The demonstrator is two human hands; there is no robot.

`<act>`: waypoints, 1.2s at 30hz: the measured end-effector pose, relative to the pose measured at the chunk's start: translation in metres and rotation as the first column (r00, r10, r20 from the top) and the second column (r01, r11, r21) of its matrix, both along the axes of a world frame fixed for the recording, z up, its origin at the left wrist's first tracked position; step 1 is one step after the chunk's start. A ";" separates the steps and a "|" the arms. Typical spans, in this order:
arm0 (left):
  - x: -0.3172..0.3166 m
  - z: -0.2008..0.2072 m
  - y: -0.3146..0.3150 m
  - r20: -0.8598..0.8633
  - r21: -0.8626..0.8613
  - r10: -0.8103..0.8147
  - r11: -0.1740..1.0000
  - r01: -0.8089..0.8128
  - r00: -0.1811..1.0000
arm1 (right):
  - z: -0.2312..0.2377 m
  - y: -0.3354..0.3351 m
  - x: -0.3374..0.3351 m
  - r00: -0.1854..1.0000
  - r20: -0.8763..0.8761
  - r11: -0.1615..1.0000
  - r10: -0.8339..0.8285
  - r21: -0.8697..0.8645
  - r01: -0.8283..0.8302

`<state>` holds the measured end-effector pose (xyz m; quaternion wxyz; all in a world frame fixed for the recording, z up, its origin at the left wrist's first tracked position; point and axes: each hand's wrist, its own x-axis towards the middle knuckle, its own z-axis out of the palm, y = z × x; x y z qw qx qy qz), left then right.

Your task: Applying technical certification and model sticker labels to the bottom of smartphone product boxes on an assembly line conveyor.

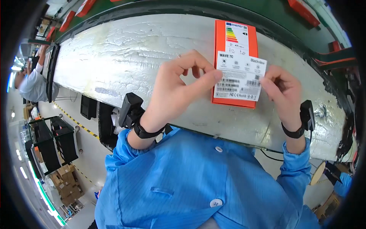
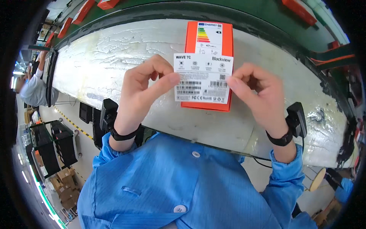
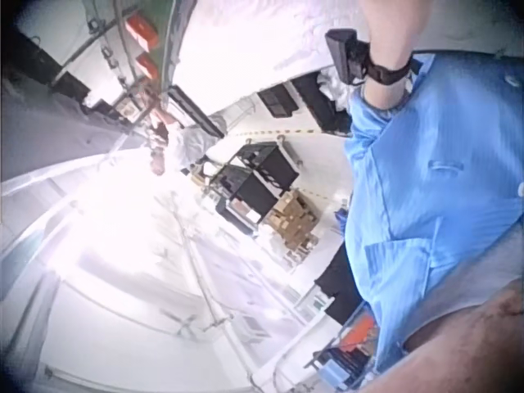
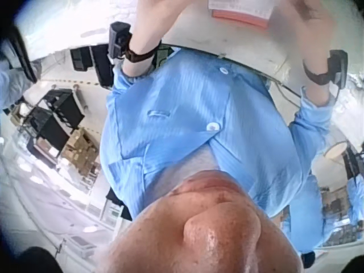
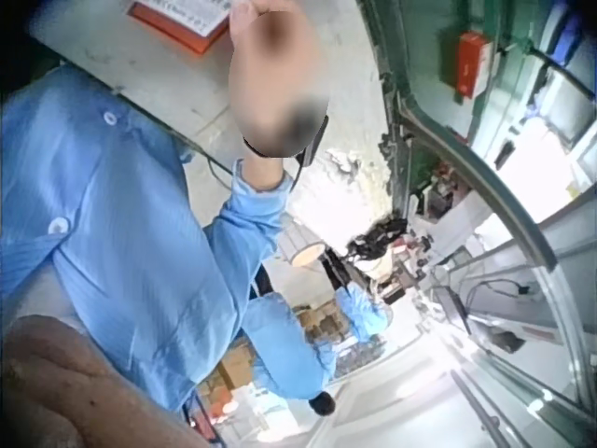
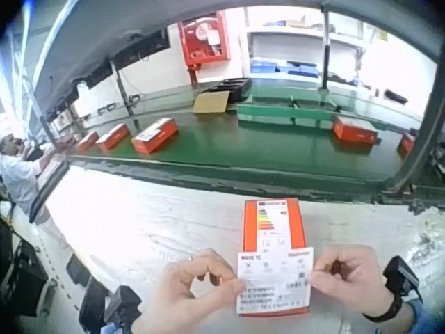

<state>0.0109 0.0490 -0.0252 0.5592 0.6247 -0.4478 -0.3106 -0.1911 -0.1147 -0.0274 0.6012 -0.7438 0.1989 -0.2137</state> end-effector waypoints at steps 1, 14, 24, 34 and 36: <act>-0.001 -0.001 -0.002 -0.014 0.046 0.021 0.999 -0.020 1.000 | -0.001 -0.001 0.002 0.997 -0.065 0.997 -0.028 0.069 0.033; -0.004 -0.019 -0.006 -0.100 0.220 0.005 0.975 0.017 0.995 | -0.021 -0.007 -0.003 0.982 -0.187 0.967 -0.003 0.249 0.051; -0.006 -0.023 -0.002 -0.052 0.185 0.011 0.983 -0.001 0.999 | -0.023 -0.005 -0.005 0.988 -0.156 0.978 0.006 0.206 0.026; -0.010 -0.027 -0.004 0.155 0.107 0.066 0.991 -0.083 0.986 | -0.024 -0.002 -0.004 0.992 -0.121 0.989 -0.036 0.139 0.053; -0.012 -0.026 -0.003 0.270 0.083 0.079 0.991 -0.105 0.960 | -0.024 0.000 -0.003 0.993 -0.105 0.994 -0.051 0.094 0.061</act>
